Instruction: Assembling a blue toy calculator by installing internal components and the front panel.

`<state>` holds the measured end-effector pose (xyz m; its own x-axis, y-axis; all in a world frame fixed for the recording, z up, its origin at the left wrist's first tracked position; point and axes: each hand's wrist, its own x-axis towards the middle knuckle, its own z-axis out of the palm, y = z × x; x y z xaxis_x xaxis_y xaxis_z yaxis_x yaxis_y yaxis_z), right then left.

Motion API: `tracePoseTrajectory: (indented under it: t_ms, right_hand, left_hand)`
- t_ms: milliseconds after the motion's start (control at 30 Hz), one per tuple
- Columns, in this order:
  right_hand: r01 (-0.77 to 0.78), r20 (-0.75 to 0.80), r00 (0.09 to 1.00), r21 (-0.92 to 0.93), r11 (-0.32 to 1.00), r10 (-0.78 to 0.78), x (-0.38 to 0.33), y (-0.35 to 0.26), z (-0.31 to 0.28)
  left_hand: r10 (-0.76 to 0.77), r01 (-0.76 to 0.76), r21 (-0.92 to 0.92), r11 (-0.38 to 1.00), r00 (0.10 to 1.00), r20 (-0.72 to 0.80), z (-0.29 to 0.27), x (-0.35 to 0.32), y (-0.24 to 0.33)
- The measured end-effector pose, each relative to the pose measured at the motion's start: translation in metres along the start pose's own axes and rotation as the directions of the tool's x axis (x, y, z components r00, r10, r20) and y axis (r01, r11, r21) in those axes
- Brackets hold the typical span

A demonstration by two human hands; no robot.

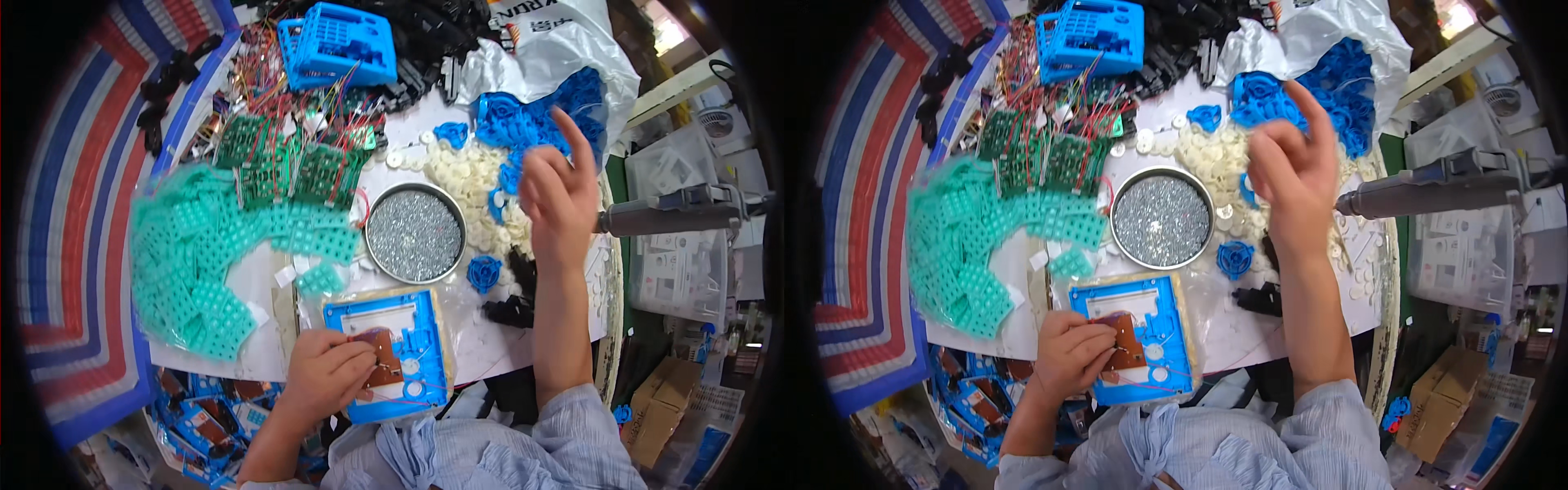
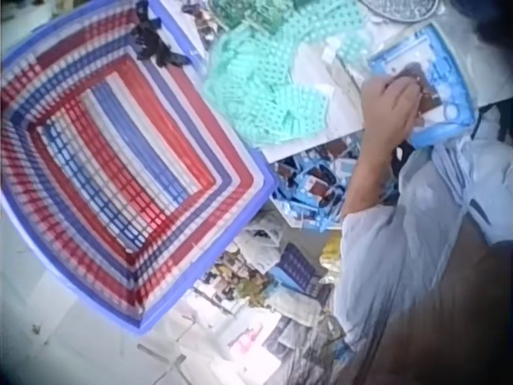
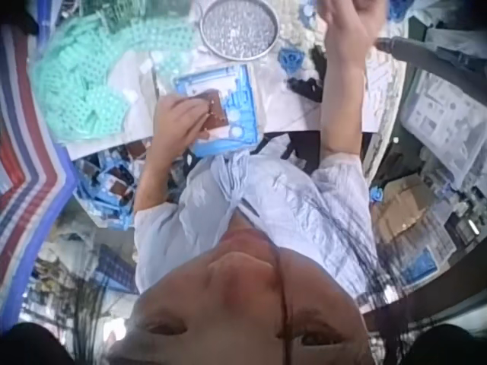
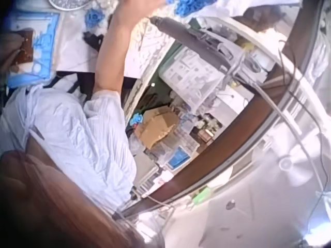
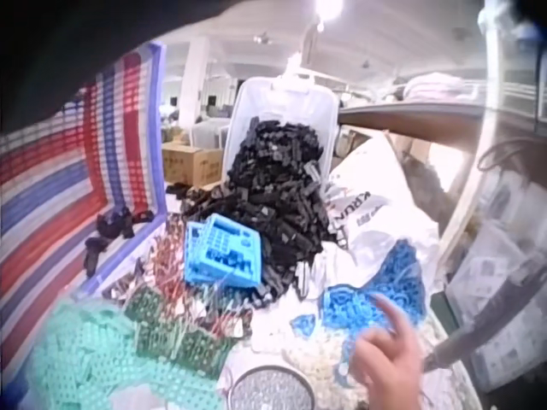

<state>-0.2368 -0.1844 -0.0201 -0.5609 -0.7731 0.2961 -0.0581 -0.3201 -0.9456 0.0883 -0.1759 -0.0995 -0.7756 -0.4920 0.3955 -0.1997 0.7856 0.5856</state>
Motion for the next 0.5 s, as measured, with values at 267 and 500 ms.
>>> tracePoseTrajectory:
  t_ms: [267, 500]
  right_hand:
    - [0.158, 0.15, 0.987, -0.888, 0.432, -0.052, 0.194, 0.111, 0.023]
    - [0.089, 0.108, 0.98, -0.989, 0.117, 0.17, 0.221, 0.141, 0.023]
  left_hand:
    - [-0.087, 0.099, 0.123, 0.987, 0.991, -0.098, -0.002, -0.002, -0.008]
    - [-0.191, 0.202, 0.035, 0.979, 0.959, -0.208, 0.01, -0.003, 0.004]
